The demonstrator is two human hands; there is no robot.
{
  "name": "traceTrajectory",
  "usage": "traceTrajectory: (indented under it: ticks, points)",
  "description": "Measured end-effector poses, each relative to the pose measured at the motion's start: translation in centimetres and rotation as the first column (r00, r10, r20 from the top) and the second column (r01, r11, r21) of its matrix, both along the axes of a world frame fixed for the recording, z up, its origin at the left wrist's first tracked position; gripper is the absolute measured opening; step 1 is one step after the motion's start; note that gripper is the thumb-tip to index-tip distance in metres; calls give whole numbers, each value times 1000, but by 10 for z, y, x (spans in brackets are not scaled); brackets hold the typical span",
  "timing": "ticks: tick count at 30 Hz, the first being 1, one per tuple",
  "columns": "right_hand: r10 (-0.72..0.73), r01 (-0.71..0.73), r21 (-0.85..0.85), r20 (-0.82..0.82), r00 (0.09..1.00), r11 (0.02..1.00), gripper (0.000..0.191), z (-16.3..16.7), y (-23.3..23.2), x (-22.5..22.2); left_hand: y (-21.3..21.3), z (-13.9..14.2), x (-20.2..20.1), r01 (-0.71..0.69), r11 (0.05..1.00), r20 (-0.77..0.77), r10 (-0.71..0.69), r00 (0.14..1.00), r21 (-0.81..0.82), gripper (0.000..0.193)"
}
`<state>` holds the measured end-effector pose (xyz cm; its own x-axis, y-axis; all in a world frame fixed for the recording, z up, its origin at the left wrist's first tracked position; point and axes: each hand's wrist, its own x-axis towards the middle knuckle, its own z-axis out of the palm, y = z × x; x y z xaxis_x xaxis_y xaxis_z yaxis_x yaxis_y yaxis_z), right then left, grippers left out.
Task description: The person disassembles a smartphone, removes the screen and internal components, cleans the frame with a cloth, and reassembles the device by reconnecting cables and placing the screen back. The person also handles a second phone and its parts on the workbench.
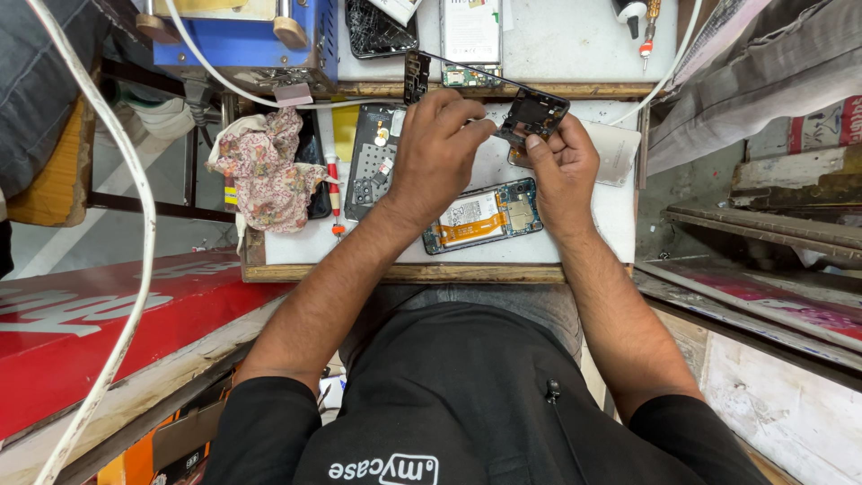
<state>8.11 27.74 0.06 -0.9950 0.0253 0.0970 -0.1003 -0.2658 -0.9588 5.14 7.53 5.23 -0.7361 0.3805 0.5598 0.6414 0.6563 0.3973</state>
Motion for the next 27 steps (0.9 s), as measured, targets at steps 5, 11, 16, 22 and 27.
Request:
traceTrajectory:
  ticks: [5, 11, 16, 22, 27]
  points:
    - [-7, 7, -22, 14, 1000, 1000, 32, 3, 1, -1, 4, -1, 0, 23, 999, 8, -23, 1000, 29, 12]
    - [11, -10, -44, 20, 1000, 999, 31, 3, 2, 0, 2, -4, 0, 13, 999, 3, -14, 1000, 45, 15]
    - [3, -2, -57, 20, 1000, 998, 32, 2, 3, -2, -1, -7, -2, 51, 995, 35, -54, 998, 80, 22]
    - [7, -4, -68, 40, 999, 998, 33, 1, 4, -1, -5, -10, 1, 43, 999, -60, -43, 997, 4, 19]
    - [8, -4, -66, 65, 998, 998, 32, 0, 3, 0, -2, -14, 1, 15, 999, -97, -20, 995, -45, 16]
